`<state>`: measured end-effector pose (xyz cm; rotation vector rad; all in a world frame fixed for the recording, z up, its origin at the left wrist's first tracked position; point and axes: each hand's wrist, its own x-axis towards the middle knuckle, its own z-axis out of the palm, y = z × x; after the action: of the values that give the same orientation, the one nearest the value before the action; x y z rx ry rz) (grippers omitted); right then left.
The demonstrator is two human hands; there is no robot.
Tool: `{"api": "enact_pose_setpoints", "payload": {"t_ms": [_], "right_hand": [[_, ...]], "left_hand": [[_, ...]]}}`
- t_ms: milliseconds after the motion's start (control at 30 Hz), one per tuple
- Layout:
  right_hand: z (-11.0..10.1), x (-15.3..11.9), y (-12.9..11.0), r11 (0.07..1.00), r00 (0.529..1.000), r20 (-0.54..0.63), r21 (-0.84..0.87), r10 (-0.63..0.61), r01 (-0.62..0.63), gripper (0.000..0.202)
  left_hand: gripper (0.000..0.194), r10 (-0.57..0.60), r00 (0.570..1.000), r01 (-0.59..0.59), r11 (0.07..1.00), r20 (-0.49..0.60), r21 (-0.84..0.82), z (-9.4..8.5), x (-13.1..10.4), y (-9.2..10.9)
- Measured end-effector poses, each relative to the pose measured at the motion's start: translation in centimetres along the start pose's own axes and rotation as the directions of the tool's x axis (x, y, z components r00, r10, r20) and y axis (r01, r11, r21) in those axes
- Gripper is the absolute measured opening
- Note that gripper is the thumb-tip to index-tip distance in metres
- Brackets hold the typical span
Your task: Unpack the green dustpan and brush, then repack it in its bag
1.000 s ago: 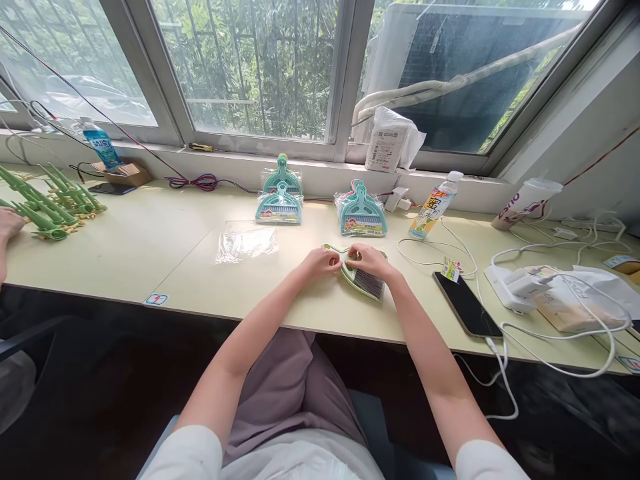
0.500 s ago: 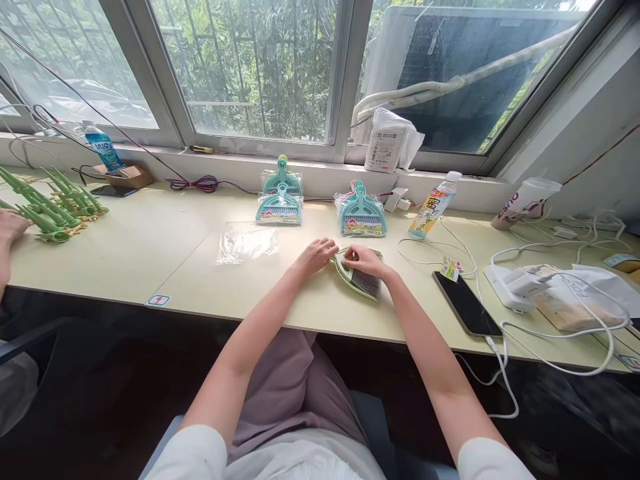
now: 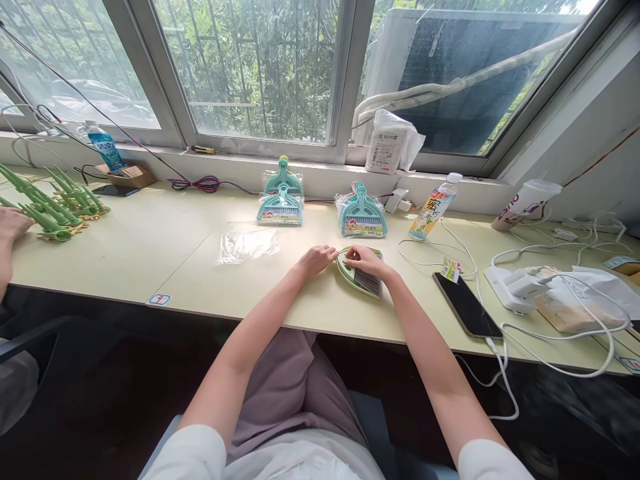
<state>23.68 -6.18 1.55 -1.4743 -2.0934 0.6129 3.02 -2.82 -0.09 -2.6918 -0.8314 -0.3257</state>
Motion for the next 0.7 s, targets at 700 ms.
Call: {"api": "enact_pose_setpoints", "payload": {"t_ms": [700], "right_hand": [[0.4, 0.5, 1.1, 0.995, 0.997, -0.049, -0.083, -0.051, 0.047, 0.013]], "left_hand": [[0.024, -0.028, 0.999, 0.026, 0.997, -0.028, -0.075, 0.3, -0.1, -0.1]]}}
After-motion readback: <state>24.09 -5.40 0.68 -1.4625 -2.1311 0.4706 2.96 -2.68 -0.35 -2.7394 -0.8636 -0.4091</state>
